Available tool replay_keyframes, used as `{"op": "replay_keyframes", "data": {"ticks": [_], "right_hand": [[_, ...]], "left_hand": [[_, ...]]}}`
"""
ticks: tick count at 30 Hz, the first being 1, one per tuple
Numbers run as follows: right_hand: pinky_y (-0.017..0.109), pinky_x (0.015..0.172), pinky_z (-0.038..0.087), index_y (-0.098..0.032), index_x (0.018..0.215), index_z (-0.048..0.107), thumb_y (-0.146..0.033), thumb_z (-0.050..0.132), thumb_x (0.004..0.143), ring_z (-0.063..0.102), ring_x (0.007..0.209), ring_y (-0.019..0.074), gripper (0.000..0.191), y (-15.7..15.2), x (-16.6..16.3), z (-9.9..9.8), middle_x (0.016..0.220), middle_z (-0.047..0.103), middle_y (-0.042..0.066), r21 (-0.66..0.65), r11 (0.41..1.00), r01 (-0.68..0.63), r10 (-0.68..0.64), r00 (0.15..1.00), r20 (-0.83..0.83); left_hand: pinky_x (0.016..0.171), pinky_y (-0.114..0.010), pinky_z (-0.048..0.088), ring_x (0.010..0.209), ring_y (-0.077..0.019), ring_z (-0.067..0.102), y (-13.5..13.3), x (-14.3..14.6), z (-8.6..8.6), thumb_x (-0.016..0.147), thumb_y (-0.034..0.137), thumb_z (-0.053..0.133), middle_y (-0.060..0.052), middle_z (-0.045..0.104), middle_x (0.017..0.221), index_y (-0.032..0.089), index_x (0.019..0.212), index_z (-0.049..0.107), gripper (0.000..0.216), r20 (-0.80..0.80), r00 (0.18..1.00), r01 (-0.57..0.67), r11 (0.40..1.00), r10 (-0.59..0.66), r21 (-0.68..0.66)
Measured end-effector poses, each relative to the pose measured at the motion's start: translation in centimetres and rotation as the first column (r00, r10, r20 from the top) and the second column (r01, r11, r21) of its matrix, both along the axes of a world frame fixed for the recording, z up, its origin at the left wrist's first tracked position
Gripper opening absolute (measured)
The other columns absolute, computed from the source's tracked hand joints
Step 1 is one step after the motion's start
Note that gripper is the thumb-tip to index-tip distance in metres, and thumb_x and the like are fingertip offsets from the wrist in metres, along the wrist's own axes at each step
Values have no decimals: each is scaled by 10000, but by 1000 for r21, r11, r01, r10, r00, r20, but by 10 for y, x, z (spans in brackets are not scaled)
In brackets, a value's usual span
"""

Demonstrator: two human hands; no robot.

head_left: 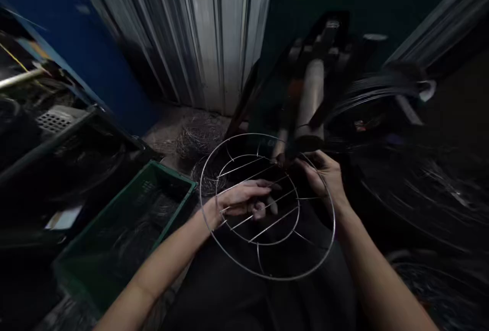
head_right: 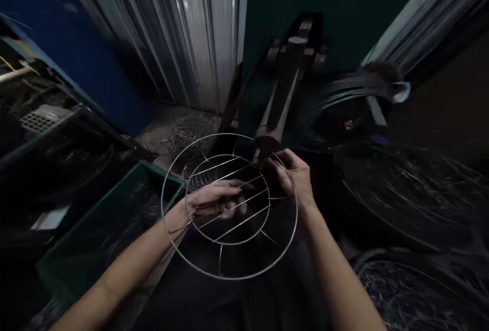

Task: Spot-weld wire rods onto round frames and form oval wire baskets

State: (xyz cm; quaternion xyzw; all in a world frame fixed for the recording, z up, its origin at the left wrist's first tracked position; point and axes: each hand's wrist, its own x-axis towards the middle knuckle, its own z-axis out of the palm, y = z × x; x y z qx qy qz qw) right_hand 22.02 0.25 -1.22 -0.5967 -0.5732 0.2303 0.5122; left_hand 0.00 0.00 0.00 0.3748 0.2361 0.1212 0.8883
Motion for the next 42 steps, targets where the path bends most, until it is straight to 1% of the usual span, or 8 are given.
{"op": "replay_keyframes", "data": {"ticks": [12, 18, 23, 28, 31, 34, 38, 42], "right_hand": [[239, 558, 406, -165, 688, 570, -516, 689, 664, 512, 649, 141, 370, 9, 1, 7, 671, 558, 6, 1, 999, 45, -45, 999, 13], [242, 588, 418, -172, 696, 571, -463, 679, 687, 523, 649, 136, 311, 10, 5, 4, 686, 572, 2, 43, 999, 22, -25, 998, 66], [256, 642, 462, -175, 742, 606, -421, 684, 693, 567, 683, 144, 262, 17, 0, 4, 739, 611, 6, 40, 999, -19, 20, 1000, -12], [290, 725, 512, -177, 934, 641, -449, 659, 730, 620, 786, 170, 340, -13, 6, 10, 886, 654, 44, -17, 998, -54, 52, 992, -114], [308, 736, 534, -197, 1089, 617, -469, 608, 784, 636, 838, 183, 409, -56, 13, 10, 982, 654, 69, -142, 990, -5, -14, 991, -133], [312, 734, 544, -200, 1100, 628, -477, 614, 780, 640, 841, 189, 423, -81, 13, 9, 990, 659, 77, -198, 980, -20, -12, 988, -156], [302, 715, 540, -173, 990, 662, -445, 655, 749, 641, 767, 173, 364, -63, 0, 10, 891, 671, 62, -140, 990, 12, -34, 988, -154], [266, 669, 507, -170, 852, 660, -423, 645, 754, 621, 735, 159, 272, -31, -8, 7, 802, 656, 36, -43, 995, 85, -86, 996, -34]], "left_hand": [[395, -170, 375, 429, -81, 536, 5, 0, 2, 898, 217, 415, -71, 614, 733, 87, 1205, 474, 338, 87, 996, 25, 1000, -26, 11], [400, -169, 384, 434, -72, 529, 6, 0, 1, 898, 223, 429, -73, 617, 750, 94, 1195, 488, 329, 91, 996, 17, 1000, -19, 22], [402, -157, 390, 444, -62, 526, 7, -2, 1, 879, 266, 489, -64, 616, 766, 117, 1194, 483, 348, 68, 997, 34, 999, -36, 33], [371, -151, 374, 423, -66, 518, 4, 2, 1, 886, 295, 461, -55, 600, 741, 108, 1175, 467, 344, 49, 999, 9, 997, -12, 71], [353, -155, 367, 414, -80, 525, -7, 7, -9, 882, 321, 467, -45, 597, 715, 116, 1153, 442, 341, 64, 998, -33, 994, 26, 105], [342, -157, 367, 403, -82, 530, -22, 13, -21, 884, 373, 458, -26, 589, 709, 126, 1152, 418, 367, 108, 986, -146, 977, 130, 157], [338, -164, 388, 395, -83, 526, -30, 16, -29, 886, 414, 435, 3, 572, 694, 149, 1150, 397, 376, 154, 944, -321, 924, 293, 206], [351, -158, 392, 395, -81, 526, -24, 16, -28, 882, 425, 433, 6, 572, 673, 152, 1141, 405, 378, 166, 929, -365, 899, 332, 244]]}}
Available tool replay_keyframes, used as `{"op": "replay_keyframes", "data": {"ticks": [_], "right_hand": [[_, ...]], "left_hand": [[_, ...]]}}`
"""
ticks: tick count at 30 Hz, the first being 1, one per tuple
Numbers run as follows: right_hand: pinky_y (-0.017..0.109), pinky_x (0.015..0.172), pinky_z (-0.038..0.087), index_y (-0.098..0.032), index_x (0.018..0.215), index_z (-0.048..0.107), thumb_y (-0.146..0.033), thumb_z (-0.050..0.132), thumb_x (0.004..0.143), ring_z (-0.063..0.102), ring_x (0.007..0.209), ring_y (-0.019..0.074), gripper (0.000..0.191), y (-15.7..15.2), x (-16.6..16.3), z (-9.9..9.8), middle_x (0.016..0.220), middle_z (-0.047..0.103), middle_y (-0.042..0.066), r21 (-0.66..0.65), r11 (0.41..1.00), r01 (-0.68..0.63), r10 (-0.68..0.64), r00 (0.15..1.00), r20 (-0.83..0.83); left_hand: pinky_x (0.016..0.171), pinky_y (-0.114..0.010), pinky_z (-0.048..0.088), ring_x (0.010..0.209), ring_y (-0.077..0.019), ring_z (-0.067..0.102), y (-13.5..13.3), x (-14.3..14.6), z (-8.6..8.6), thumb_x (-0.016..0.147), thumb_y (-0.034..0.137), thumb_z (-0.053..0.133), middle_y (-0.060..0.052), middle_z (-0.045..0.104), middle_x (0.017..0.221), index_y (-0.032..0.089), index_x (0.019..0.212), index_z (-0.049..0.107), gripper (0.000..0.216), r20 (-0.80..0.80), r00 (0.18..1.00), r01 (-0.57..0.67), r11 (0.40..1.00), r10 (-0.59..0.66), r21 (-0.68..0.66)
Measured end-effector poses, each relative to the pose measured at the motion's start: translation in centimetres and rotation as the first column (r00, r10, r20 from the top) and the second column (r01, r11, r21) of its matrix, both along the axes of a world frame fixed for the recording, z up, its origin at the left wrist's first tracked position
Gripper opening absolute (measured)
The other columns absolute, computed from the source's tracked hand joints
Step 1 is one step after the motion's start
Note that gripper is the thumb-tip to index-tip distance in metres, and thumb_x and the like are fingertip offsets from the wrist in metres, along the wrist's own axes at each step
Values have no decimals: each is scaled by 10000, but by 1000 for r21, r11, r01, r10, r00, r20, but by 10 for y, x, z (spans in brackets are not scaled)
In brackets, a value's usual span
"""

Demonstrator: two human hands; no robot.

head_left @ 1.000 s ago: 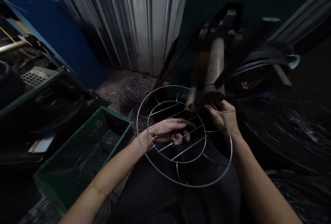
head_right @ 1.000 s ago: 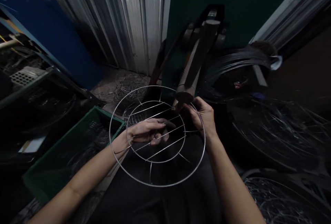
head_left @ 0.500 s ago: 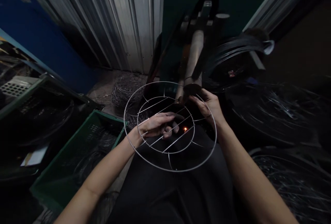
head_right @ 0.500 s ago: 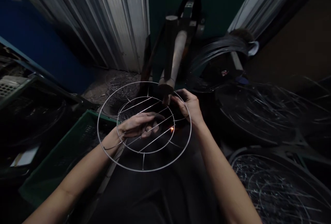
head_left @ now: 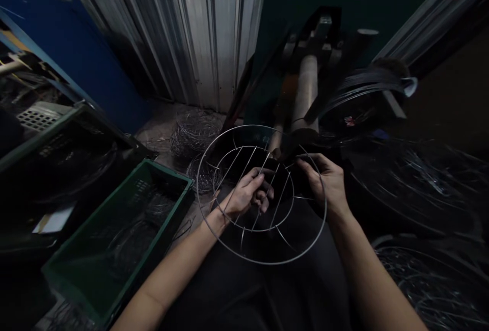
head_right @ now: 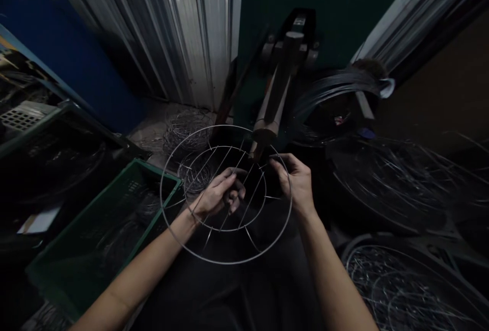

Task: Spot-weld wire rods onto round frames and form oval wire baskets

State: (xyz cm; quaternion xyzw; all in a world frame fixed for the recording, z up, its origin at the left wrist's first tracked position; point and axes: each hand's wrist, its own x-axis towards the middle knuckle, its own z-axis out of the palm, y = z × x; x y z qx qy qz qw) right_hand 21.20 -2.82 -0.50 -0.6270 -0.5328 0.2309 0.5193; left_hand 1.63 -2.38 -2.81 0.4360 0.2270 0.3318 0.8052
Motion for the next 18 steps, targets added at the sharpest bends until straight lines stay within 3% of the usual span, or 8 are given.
{"op": "replay_keyframes", "data": {"ticks": [10, 18], "right_hand": [[256, 603, 450, -175, 801, 607, -431, 637, 747, 579, 678, 154, 264, 18, 2, -1, 753, 628, 23, 63, 998, 18, -25, 993, 116], [278, 668, 480, -163, 861, 628, -431, 655, 721, 581, 724, 157, 304, 33, 0, -5, 823, 641, 38, 49, 999, -2, -1, 999, 54]], "left_hand": [[335, -163, 389, 381, -88, 510, 12, -1, 4, 859, 430, 463, 10, 562, 635, 158, 1113, 417, 375, 21, 999, -30, 999, 30, -19], [342, -167, 385, 384, -86, 508, 13, -2, 13, 862, 408, 457, 17, 549, 633, 151, 1112, 412, 362, -17, 998, -53, 998, 53, -46]]}}
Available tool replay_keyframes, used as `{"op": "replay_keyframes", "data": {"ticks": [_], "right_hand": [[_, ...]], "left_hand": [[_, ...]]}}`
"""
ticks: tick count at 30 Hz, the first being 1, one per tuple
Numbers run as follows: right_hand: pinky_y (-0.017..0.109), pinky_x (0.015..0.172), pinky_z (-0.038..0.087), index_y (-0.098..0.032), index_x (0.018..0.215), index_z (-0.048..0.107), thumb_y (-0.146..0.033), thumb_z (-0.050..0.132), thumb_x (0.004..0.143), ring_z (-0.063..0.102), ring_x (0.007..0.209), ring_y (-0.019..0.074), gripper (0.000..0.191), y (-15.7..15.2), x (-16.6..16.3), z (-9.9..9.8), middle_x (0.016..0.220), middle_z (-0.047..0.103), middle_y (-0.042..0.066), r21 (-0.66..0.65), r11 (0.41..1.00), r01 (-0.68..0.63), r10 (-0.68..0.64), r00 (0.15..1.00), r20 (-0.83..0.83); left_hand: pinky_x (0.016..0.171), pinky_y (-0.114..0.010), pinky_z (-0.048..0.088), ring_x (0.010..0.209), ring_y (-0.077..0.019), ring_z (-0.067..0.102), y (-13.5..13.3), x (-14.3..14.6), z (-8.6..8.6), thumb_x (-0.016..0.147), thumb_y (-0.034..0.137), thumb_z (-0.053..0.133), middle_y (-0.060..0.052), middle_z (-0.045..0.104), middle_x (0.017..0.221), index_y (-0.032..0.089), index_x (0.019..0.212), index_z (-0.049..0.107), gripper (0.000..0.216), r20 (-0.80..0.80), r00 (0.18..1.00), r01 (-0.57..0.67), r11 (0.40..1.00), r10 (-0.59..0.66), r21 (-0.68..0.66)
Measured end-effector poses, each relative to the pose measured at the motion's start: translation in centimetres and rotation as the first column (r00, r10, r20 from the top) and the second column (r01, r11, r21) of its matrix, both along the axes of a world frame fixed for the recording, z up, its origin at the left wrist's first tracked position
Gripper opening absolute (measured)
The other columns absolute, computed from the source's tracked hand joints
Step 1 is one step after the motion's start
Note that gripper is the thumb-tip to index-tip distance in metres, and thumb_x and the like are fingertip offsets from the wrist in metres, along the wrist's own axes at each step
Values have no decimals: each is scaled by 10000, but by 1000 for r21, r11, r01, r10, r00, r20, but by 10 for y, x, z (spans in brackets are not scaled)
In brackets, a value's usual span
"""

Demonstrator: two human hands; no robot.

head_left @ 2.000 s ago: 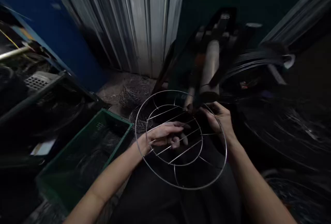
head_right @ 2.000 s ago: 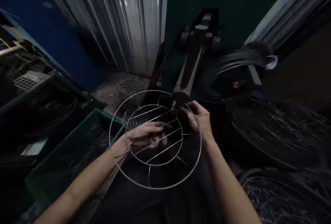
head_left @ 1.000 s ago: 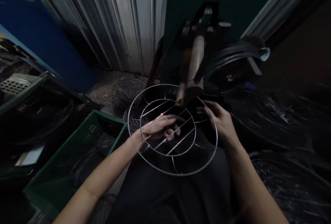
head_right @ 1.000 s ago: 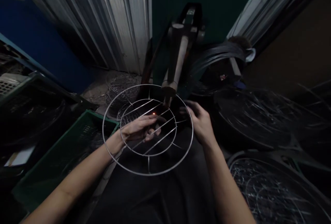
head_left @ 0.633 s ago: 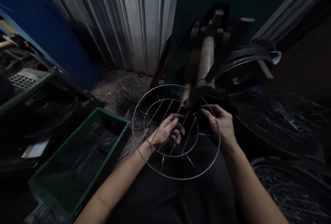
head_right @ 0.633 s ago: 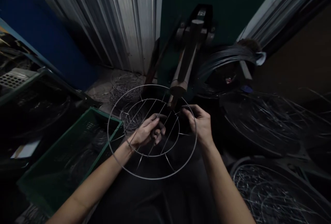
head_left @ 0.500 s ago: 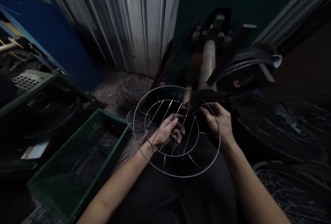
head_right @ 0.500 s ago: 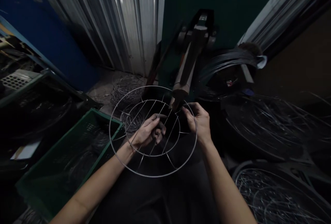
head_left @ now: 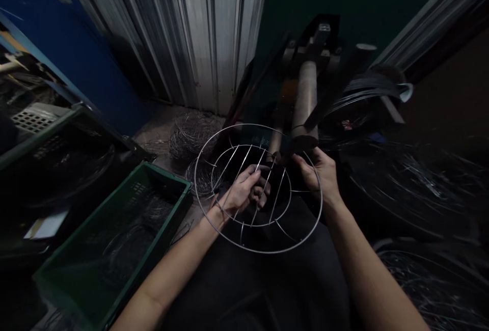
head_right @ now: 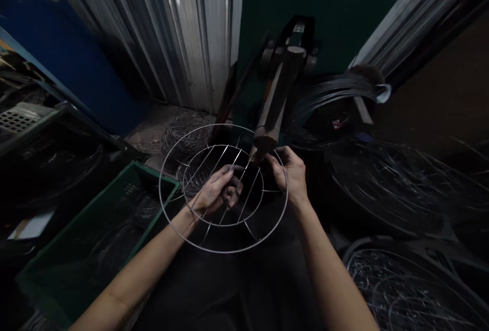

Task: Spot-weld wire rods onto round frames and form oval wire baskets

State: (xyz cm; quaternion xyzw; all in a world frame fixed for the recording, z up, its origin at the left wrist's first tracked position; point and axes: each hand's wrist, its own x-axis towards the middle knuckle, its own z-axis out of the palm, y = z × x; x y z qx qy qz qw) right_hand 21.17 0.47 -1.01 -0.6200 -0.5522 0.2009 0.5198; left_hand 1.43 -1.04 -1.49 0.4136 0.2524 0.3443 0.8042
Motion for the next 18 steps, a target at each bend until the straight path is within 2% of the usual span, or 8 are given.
{"op": "replay_keyframes", "data": {"ticks": [3, 5, 9, 11, 15, 18], "right_hand": [[286, 656, 509, -162, 884, 631, -429, 672, 704, 606, 730, 162, 324, -3, 2, 0, 834, 645, 39, -30, 999, -42, 38, 989, -142], [304, 697, 524, -166, 926, 635, -431, 657, 725, 625, 776, 173, 333, -17, 5, 3, 882, 653, 48, -37, 998, -48, 40, 981, -191], [331, 803, 518, -191, 1082, 627, -440, 593, 789, 620, 935, 201, 385, -67, 10, 11, 1037, 649, 71, -145, 989, -29, 19, 998, -66], [343, 800, 519, -195, 1111, 624, -450, 608, 774, 624, 929, 214, 423, -81, 7, 12, 1044, 652, 73, -192, 981, -40, 38, 999, -11], [339, 779, 511, -182, 1046, 651, -446, 589, 787, 628, 884, 209, 374, -66, -4, 9, 985, 665, 66, -109, 993, 36, -35, 999, 9], [310, 698, 500, -175, 961, 650, -441, 605, 770, 624, 808, 199, 330, -41, -12, 7, 896, 665, 61, -54, 995, 86, -85, 996, 23]], "left_hand": [[357, -170, 390, 403, -89, 522, -1, 0, 1, 869, 380, 455, 9, 558, 662, 153, 1113, 409, 337, 19, 1000, -15, 1000, 16, -27], [357, -167, 386, 406, -88, 525, -2, 2, 1, 873, 371, 448, 7, 559, 668, 150, 1117, 407, 332, 13, 999, -33, 999, 33, -25], [322, -152, 359, 390, -89, 523, -8, 7, -4, 867, 425, 441, 23, 542, 659, 171, 1116, 393, 359, -29, 998, -55, 998, 55, -8], [306, -146, 344, 384, -87, 521, -12, 10, -7, 866, 453, 434, 36, 528, 661, 194, 1110, 384, 359, -14, 993, -121, 993, 121, 16], [308, -144, 343, 393, -86, 526, -13, 16, -11, 874, 470, 416, 43, 523, 672, 217, 1088, 372, 334, 31, 955, -296, 953, 295, 68], [311, -149, 343, 383, -86, 520, -8, 19, -11, 878, 474, 405, 47, 522, 663, 220, 1077, 367, 325, 41, 939, -345, 936, 342, 75]]}}
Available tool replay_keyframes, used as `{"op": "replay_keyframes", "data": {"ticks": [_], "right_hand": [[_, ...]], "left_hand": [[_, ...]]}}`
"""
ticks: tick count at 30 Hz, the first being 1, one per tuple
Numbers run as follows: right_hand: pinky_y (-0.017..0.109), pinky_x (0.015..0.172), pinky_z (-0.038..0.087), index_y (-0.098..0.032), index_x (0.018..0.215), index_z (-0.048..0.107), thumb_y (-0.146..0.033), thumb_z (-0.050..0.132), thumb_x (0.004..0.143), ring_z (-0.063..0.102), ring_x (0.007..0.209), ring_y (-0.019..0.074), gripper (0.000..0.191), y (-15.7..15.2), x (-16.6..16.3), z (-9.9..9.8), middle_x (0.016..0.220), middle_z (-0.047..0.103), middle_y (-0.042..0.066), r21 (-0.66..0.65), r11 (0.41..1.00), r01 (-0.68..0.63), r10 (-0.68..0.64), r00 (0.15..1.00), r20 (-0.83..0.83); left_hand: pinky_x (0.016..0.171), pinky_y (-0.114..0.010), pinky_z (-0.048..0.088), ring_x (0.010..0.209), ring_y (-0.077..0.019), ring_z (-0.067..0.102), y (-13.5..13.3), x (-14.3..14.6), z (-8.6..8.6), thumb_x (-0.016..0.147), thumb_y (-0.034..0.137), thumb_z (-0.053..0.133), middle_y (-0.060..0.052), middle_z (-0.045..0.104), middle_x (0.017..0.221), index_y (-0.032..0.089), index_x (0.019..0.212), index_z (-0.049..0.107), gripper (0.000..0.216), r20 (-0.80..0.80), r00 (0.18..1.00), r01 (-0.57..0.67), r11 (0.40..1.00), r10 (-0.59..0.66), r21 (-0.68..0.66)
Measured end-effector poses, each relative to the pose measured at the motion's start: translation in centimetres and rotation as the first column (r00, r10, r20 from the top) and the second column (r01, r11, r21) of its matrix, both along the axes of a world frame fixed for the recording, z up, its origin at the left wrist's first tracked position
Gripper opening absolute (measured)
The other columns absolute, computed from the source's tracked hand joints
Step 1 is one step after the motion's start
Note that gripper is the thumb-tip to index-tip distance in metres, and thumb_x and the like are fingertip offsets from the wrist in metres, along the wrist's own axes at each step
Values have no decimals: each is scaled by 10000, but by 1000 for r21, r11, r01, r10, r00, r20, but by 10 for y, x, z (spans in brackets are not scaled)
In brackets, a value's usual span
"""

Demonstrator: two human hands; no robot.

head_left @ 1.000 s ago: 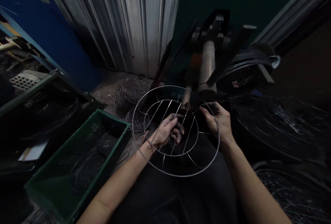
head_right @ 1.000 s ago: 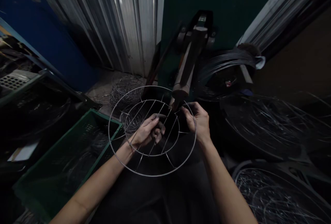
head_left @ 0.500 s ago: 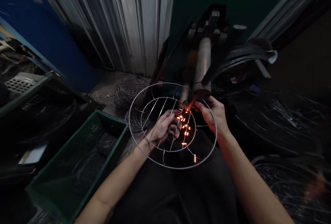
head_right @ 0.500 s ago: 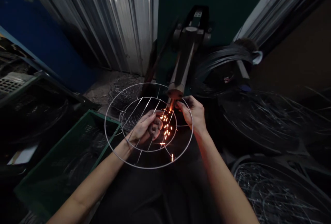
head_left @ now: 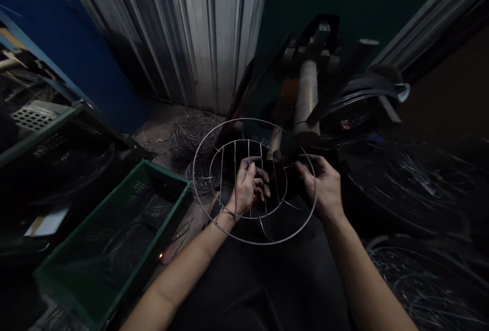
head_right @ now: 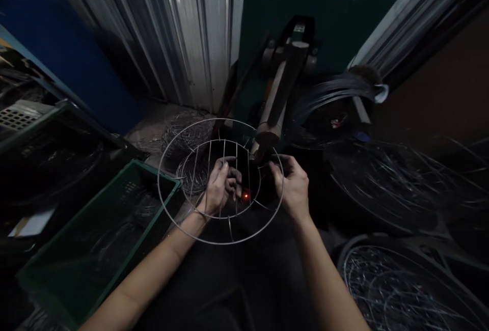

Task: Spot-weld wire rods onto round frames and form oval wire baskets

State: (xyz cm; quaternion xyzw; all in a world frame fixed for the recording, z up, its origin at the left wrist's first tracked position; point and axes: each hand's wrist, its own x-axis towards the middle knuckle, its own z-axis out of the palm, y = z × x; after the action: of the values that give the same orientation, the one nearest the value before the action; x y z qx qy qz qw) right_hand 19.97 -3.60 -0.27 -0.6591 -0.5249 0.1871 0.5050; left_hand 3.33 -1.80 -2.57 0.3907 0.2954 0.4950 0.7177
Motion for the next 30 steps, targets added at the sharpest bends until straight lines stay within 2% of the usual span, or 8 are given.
{"op": "replay_keyframes", "data": {"ticks": [3, 10, 18, 21, 24, 26, 28, 30], "right_hand": [[296, 642, 476, -178, 857, 637, -449, 606, 759, 611, 737, 193, 290, 14, -4, 1, 806, 656, 52, 4, 1000, 26, -26, 998, 54], [283, 623, 460, -181, 824, 625, -449, 602, 751, 598, 700, 184, 279, 18, -2, 5, 778, 646, 50, 16, 1000, 19, -20, 994, 105], [289, 634, 491, -169, 876, 630, -460, 632, 738, 609, 712, 177, 322, 30, 6, -5, 825, 659, 50, 4, 1000, -28, 28, 1000, 8], [319, 699, 521, -190, 1020, 628, -456, 623, 757, 629, 807, 198, 374, 5, 18, 1, 936, 664, 60, -44, 998, -36, 37, 999, 39], [340, 782, 523, -220, 1029, 645, -454, 616, 769, 630, 885, 212, 350, -43, 23, 8, 990, 663, 56, -140, 988, -69, 89, 985, 145], [341, 773, 534, -226, 1079, 635, -453, 648, 743, 638, 874, 218, 406, -70, 19, 10, 994, 667, 58, -224, 961, -164, 187, 979, 83], [348, 791, 532, -222, 1062, 650, -453, 646, 747, 640, 880, 220, 391, -82, 9, 7, 986, 670, 58, -191, 975, -117, 124, 992, 26], [343, 777, 533, -208, 966, 681, -452, 628, 764, 644, 846, 212, 321, -74, -2, 3, 922, 677, 55, -107, 994, 19, -22, 999, -30]], "left_hand": [[311, -156, 347, 375, -89, 516, 6, 1, -1, 882, 475, 393, 49, 523, 653, 223, 1080, 363, 322, 7, 1000, -19, 1000, 19, 7], [311, -151, 341, 376, -90, 515, 14, 2, -1, 895, 446, 373, 46, 523, 647, 216, 1073, 364, 290, 15, 999, -42, 999, 42, 17], [379, -159, 359, 459, -102, 561, 9, 1, 2, 894, 470, 378, 27, 555, 670, 222, 1120, 373, 335, -28, 998, -57, 998, 57, 7], [406, -135, 310, 480, -74, 520, 17, -8, 4, 888, 501, 387, -3, 592, 682, 217, 1192, 369, 416, -13, 1000, -10, 998, 9, -58], [404, -146, 273, 423, -27, 392, 34, -20, 7, 873, 498, 421, -45, 614, 735, 165, 1135, 457, 425, 83, 947, 320, 935, -311, -151], [402, -148, 275, 420, -11, 362, 42, -26, 9, 848, 422, 506, -58, 614, 761, 129, 1000, 512, 330, 83, 879, 476, 871, -469, -120], [391, -139, 275, 438, -20, 399, 42, -25, 10, 812, 356, 571, -44, 606, 741, 132, 903, 490, 255, 40, 887, 461, 885, -459, -71], [392, -132, 307, 472, -44, 463, 34, -20, 8, 784, 362, 602, -18, 596, 713, 156, 879, 438, 280, 26, 938, 345, 938, -344, -36]]}}
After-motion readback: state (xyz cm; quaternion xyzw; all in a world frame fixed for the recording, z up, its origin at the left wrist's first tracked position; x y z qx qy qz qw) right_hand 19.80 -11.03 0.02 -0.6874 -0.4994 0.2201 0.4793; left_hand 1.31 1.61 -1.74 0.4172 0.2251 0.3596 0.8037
